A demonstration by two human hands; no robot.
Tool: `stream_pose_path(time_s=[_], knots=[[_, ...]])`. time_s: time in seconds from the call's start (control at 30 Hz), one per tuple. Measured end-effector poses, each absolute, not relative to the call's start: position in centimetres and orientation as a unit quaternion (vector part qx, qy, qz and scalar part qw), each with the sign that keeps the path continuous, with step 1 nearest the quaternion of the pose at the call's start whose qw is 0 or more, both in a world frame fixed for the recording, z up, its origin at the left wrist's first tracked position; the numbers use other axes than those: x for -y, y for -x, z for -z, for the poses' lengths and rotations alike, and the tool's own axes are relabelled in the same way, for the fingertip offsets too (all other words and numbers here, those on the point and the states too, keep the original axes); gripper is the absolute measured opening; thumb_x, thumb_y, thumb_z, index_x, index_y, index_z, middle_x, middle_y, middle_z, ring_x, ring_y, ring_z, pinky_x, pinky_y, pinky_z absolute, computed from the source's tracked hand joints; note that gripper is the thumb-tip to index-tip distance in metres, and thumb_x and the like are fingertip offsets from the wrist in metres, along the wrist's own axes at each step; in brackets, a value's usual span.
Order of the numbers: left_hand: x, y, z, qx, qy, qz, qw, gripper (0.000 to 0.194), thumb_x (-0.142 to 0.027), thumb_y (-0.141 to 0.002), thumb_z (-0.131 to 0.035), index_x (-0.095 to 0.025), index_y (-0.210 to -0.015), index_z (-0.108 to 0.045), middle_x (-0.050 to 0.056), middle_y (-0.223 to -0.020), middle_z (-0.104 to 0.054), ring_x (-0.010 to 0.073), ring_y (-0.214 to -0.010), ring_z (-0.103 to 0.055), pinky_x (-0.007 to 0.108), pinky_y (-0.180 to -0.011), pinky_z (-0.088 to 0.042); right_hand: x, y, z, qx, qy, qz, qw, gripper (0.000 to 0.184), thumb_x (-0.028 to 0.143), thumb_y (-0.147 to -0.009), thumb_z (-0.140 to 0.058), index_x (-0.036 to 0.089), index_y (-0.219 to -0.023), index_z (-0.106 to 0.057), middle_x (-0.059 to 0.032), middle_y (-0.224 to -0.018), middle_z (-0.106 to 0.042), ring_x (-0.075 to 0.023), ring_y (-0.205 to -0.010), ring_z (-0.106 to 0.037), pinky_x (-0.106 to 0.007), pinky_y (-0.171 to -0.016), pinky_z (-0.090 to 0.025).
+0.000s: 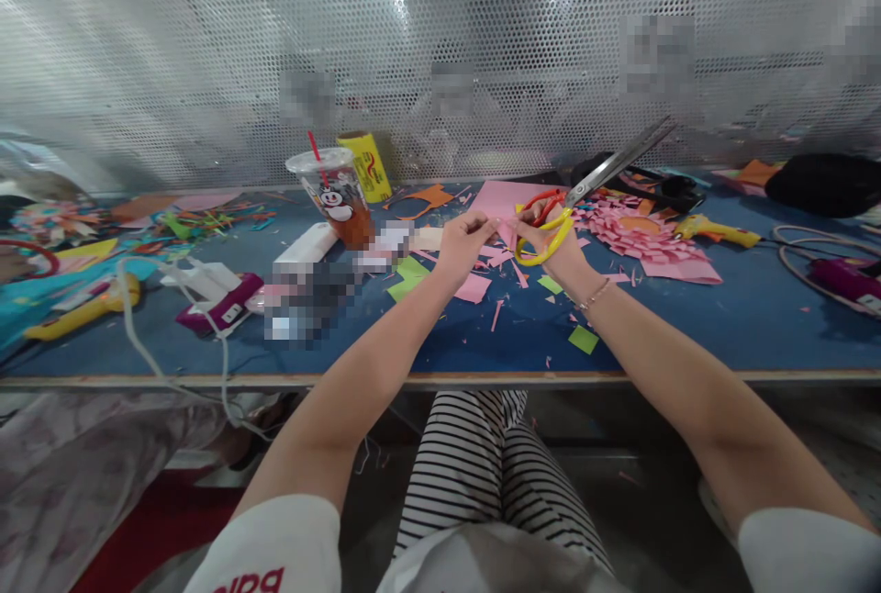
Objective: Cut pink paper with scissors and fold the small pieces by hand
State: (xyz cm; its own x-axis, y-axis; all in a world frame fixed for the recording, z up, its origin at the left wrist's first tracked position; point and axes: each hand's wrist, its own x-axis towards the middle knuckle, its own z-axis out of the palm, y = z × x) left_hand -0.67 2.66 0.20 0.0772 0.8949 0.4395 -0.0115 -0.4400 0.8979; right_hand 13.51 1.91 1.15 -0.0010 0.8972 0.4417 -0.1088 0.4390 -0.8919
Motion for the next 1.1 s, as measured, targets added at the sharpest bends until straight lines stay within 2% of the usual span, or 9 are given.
stream_pose_path(time_s=[0.27,0.67,1.1], knots=[[-2.45,0.49,-0.36,-0.359,-0.615,-0.577,0.400,0.027,-0.036,-0.069,-0.065,-0.015,-0.059,-0.052,-0.003,-0.054,-0.053,0.0073,-0.054,-0.052,0.022,-0.061,-0.047,-1.84,-13.34,-1.16,0.571,0.327,-0.408,0.633,0.045,0.029,-0.057,-0.073,0.023,-0.062,-0.029,0.0050,-0.064,-0.051,-0.0106,-0.067,-0.055,-0.029,-0.068,-0.046],[-2.14,-0.06,0.07,-0.340,-0.590,-0.532,0.503,0.036,-0.035,-0.054,-0.077,-0.014,-0.065,-0.050,-0.003,-0.056,-0.058,0.0093,-0.054,-0.059,0.026,-0.061,-0.053,-2.32,-13.66,-0.86,0.566,0.339,-0.403,0.634,0.046,0.030,-0.056,-0.075,0.022,-0.061,-0.030,0.0067,-0.059,-0.048,-0.0084,-0.058,-0.051,-0.027,-0.062,-0.044],[-2.53,-0.05,0.09,-0.318,-0.613,-0.527,0.496,0.034,-0.025,-0.053,-0.078,-0.013,-0.075,-0.056,-0.001,-0.067,-0.063,0.0094,-0.061,-0.060,0.027,-0.065,-0.052,-2.57,-13.67,-0.44,0.549,0.332,-0.412,0.647,0.047,0.032,-0.054,-0.076,0.023,-0.065,-0.030,0.0058,-0.061,-0.050,-0.0115,-0.064,-0.057,-0.028,-0.064,-0.047]])
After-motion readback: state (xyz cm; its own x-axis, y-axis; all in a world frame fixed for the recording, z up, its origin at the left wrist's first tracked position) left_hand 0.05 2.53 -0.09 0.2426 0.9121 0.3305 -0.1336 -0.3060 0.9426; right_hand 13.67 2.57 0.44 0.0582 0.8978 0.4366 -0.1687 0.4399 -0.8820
